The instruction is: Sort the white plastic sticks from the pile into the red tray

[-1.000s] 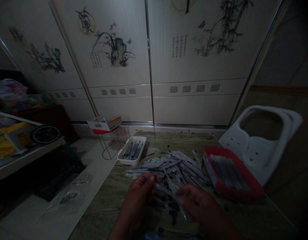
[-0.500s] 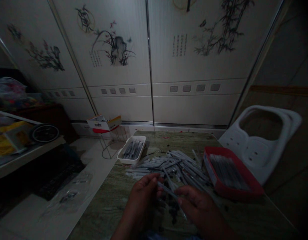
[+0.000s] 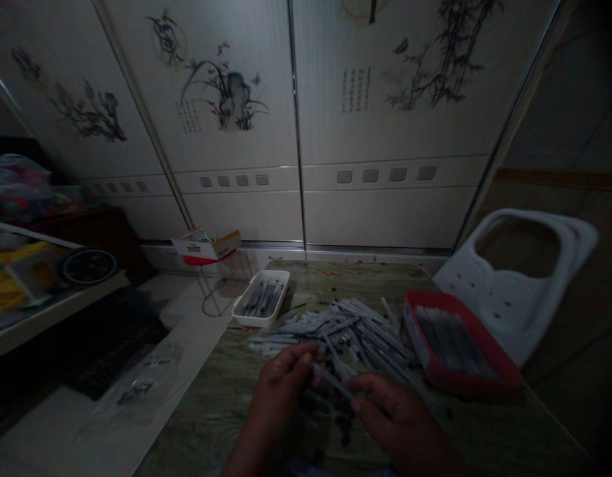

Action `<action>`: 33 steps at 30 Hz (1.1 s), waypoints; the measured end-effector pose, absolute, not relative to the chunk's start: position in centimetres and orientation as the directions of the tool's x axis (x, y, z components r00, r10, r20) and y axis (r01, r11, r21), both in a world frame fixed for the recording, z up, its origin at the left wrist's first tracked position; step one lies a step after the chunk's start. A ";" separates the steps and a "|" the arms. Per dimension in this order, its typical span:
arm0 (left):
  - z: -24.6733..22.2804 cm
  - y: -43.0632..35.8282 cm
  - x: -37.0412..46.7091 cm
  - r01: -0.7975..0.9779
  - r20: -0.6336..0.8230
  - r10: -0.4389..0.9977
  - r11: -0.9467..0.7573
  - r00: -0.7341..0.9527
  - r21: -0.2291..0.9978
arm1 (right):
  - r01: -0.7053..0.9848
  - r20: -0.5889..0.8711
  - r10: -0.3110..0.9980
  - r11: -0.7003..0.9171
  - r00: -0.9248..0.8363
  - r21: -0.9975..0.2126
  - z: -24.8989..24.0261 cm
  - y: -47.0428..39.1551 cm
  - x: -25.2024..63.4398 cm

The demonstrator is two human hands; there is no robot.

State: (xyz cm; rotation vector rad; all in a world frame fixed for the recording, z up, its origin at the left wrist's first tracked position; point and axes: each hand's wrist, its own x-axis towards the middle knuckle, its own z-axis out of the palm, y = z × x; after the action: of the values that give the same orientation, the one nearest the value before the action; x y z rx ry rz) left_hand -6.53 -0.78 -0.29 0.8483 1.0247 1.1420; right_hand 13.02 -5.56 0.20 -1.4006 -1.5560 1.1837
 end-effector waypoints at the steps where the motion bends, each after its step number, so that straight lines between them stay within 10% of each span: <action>1: -0.3 -0.8 -6.4 -0.307 -0.199 0.975 0.219 0.095 0.926 | 0.338 -0.064 0.988 -0.014 -0.137 -0.941 0.2 -5.6 13.0; 33: 0.0 -1.8 -3.9 -0.476 -0.208 0.978 0.187 0.008 0.859 | 0.353 0.057 0.997 0.071 -0.050 -0.933 0.8 -6.9 11.8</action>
State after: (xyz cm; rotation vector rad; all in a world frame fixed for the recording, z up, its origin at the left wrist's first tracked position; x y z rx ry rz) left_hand -3.88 -1.77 -0.05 0.6772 0.9605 1.2839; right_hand 11.83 -6.93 0.77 -1.3999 -1.5312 0.9958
